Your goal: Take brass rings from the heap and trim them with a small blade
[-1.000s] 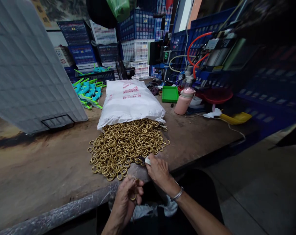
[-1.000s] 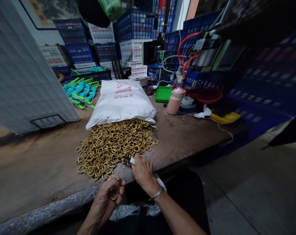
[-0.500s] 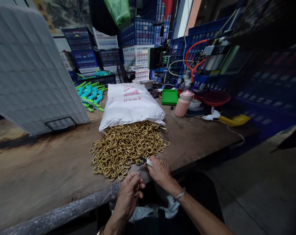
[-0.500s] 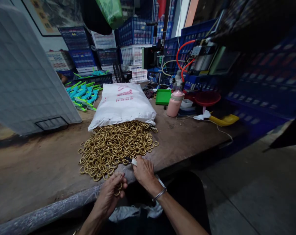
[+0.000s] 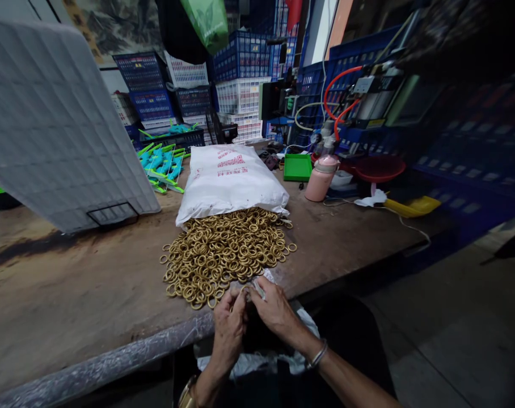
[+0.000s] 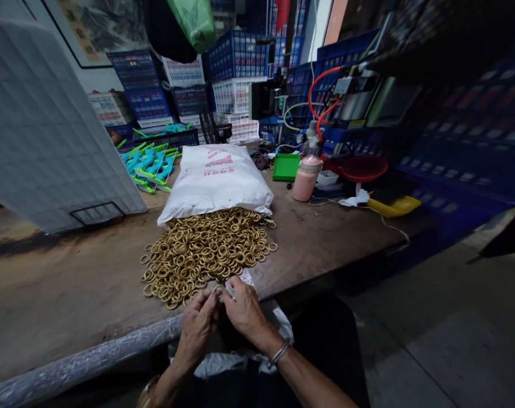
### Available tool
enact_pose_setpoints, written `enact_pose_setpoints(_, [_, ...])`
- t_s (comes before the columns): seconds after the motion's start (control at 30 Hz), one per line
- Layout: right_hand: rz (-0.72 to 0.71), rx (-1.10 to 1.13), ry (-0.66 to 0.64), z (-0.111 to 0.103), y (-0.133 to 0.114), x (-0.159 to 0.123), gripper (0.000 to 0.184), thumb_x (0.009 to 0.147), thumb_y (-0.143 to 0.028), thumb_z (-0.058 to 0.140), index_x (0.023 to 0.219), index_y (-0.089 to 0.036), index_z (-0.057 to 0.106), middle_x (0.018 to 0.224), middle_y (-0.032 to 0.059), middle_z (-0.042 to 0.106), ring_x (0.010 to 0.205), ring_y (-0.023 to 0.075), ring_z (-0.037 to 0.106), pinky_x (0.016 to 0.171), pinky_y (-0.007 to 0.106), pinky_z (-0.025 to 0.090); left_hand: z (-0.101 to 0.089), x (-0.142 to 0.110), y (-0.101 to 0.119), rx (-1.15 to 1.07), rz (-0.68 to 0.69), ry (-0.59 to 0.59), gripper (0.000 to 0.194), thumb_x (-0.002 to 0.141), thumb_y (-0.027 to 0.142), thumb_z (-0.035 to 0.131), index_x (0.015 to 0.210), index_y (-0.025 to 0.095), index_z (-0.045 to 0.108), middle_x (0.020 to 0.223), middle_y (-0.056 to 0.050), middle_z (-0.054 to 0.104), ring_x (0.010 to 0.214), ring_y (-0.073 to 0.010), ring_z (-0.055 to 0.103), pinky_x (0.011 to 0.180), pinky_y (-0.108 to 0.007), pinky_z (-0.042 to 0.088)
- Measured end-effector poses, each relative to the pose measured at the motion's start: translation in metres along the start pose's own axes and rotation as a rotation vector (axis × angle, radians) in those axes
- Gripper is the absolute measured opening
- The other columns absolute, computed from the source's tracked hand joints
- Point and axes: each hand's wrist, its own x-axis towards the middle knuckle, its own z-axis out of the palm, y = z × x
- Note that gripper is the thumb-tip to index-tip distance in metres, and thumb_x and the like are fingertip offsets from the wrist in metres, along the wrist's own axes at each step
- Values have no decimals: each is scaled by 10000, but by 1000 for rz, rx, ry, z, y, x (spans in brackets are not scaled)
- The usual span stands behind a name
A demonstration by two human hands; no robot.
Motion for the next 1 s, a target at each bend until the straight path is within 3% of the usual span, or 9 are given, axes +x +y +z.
enact_pose_setpoints(0.17, [-87,133,-33,-7,-2,1,178,807,-291,402,676,-186,461,617,-40,461,583,97,411,549,205,292,-4,1,-3,168,203,18,198,751,325,542,651,160,588,605,15,522,594,-122,466,592,-224,376])
enact_pose_setpoints(0.27, [-68,147,-86,-6,-4,0,212,792,-285,428,607,-183,422,555,-60,408,542,83,364,522,202,272,-4,0,-5,217,256,-8,153,751,287,539,702,160,610,665,-4,561,660,-140,493,653,-240,383])
enact_pose_setpoints(0.37, [-17,162,-101,-5,-4,0,249,782,-270,425,555,-185,366,513,-72,343,512,76,322,493,202,245,-4,-2,-2,142,161,-57,172,747,322,551,684,165,578,605,21,515,576,-107,458,571,-210,370])
enact_pose_setpoints(0.47, [4,196,-110,-5,-3,1,235,790,-261,403,569,-186,377,521,-70,353,517,77,341,497,202,252,-5,-4,2,-8,-75,-161,265,759,420,518,647,181,494,462,77,373,388,-60,296,386,-177,239])
enact_pose_setpoints(0.53, [16,222,-120,-5,-3,1,228,800,-260,387,586,-182,406,531,-64,385,522,80,361,502,203,263,-5,-5,5,-91,-167,-218,299,768,454,496,641,186,459,436,91,334,352,-47,232,352,-170,170])
enact_pose_setpoints(0.7, [12,283,-126,-6,-6,2,239,812,-252,376,608,-170,468,529,-50,456,522,84,396,515,204,293,-7,-6,8,-241,-217,-271,263,777,416,514,683,174,472,484,80,374,373,-33,239,357,-153,154])
enact_pose_setpoints(1.0, [-22,220,-113,-6,-4,3,250,829,-239,343,628,-172,474,552,-28,492,528,93,444,532,201,313,-9,-8,10,-291,-241,-231,272,733,425,570,699,172,476,523,77,404,380,-25,248,363,-150,153])
